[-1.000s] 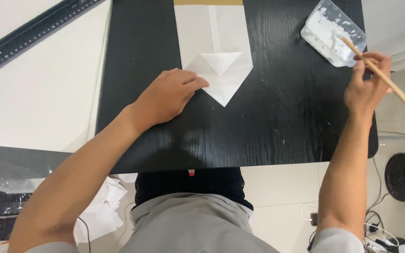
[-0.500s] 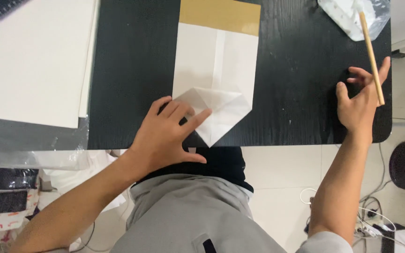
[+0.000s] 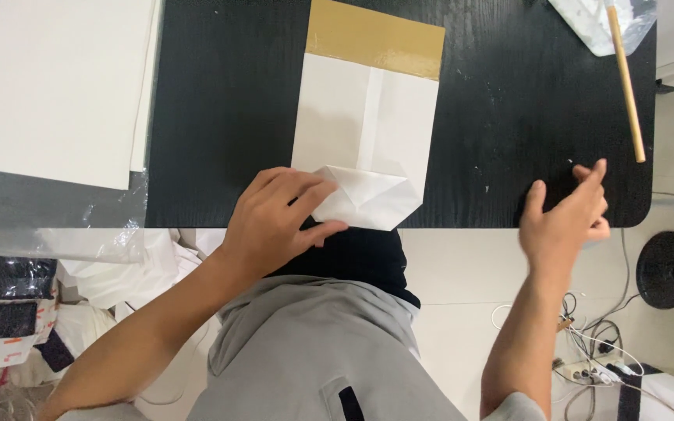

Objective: The person folds a white paper flap on a brown paper box, applies white adhesive with a brush to the flap, and presses it down. They then place the box on a larger white sheet, fold the sheet's edges over the box, and apply adhesive to the sheet's edges.

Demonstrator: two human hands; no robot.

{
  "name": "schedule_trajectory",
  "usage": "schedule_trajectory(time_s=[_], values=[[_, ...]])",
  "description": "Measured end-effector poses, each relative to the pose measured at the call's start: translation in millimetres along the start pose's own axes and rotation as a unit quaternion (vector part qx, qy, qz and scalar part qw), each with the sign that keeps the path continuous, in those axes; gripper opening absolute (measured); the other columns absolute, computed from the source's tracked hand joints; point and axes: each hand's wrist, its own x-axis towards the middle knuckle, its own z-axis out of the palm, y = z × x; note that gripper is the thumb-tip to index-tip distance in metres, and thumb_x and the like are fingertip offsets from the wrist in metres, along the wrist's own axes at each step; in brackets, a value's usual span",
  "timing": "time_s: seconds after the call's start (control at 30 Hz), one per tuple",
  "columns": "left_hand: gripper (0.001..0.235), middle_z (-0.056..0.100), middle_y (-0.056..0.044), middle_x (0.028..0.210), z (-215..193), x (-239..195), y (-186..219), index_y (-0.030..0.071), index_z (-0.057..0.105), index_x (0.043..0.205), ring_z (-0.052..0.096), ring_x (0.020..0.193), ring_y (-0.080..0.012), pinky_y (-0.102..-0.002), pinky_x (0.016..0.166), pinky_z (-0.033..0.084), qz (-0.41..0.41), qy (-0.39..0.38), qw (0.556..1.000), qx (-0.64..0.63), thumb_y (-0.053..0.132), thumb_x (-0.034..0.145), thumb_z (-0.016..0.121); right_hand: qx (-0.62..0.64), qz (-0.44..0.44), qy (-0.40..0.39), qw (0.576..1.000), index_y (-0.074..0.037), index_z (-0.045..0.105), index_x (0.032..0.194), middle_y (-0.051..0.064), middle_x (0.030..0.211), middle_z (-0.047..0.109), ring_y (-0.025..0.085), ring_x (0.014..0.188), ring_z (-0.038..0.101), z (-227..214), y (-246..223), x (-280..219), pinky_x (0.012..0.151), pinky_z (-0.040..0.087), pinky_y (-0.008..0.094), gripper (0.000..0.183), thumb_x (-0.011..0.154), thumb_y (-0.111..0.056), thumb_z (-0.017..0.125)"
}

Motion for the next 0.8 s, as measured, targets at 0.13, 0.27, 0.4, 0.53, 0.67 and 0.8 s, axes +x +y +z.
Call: schedule_trajectory(time_s=[0.13,0.27,0.4,0.53,0.67,0.8], values=[[0.037,0.074,-0.011,0.11,1,8,3,0.007,0.072,0.112,0.071,0.099,-0.026,-0.039,0.088,0.056,0.014,0.033,0.999,0.033,0.038,0.094,0.082,-0.02,-0.073,0.092,0.993,0.005,0.034,0.153,0.023,0.137,0.047,0.042,0.121,0.04,0,-38,-31,0.094,0.027,0.056,0.069,0.095,-0.013,0.068],[0.025,0.071,-0.006,0.103,12,11,5,0.012,0.071,0.102,0.068,0.083,-0.0207,-0.039,0.085,0.054,0.031,0.054,0.996,0.07,0.036,0.096,0.079,0.148,-0.281,0.07,0.946,0.004,0.054,0.136,0.022,0.134,0.056,0.04,0.128,0.053,7,-75,-73,0.111,0.021,0.054,0.042,0.095,-0.001,0.058],[0.023,0.071,-0.003,0.098,17,8,5,0.016,0.071,0.099,0.067,0.076,-0.0177,-0.04,0.086,0.055,0.029,0.061,0.993,0.095,0.039,0.097,0.073,0.124,-0.395,-0.035,0.909,-0.014,0.056,0.145,0.005,0.145,0.062,0.022,0.135,0.058,33,-105,-123,0.11,0.01,0.059,0.063,0.084,-0.008,0.065],[0.02,0.071,-0.003,0.097,18,7,5,0.015,0.071,0.098,0.067,0.078,-0.0192,-0.041,0.085,0.054,0.04,0.08,0.992,0.094,0.035,0.097,0.073,0.15,-0.426,-0.032,0.892,-0.007,0.055,0.146,0.011,0.151,0.058,0.023,0.138,0.057,28,-133,-119,0.108,0.009,0.06,0.056,0.09,-0.004,0.062],[0.015,0.072,-0.002,0.098,20,8,3,0.017,0.073,0.099,0.067,0.081,-0.0197,-0.041,0.086,0.053,0.043,0.086,0.991,0.098,0.032,0.097,0.073,0.141,-0.437,-0.045,0.887,-0.003,0.052,0.148,0.016,0.156,0.052,0.029,0.144,0.051,32,-136,-112,0.109,0.011,0.065,0.055,0.094,-0.006,0.061],[0.014,0.072,-0.002,0.105,18,12,4,0.022,0.074,0.111,0.067,0.086,-0.0192,-0.042,0.087,0.052,0.067,0.079,0.984,0.141,0.027,0.099,0.068,0.111,-0.439,-0.05,0.89,-0.003,0.048,0.152,0.016,0.159,0.049,0.028,0.147,0.047,33,-139,-106,0.108,0.008,0.066,0.06,0.095,-0.013,0.064]])
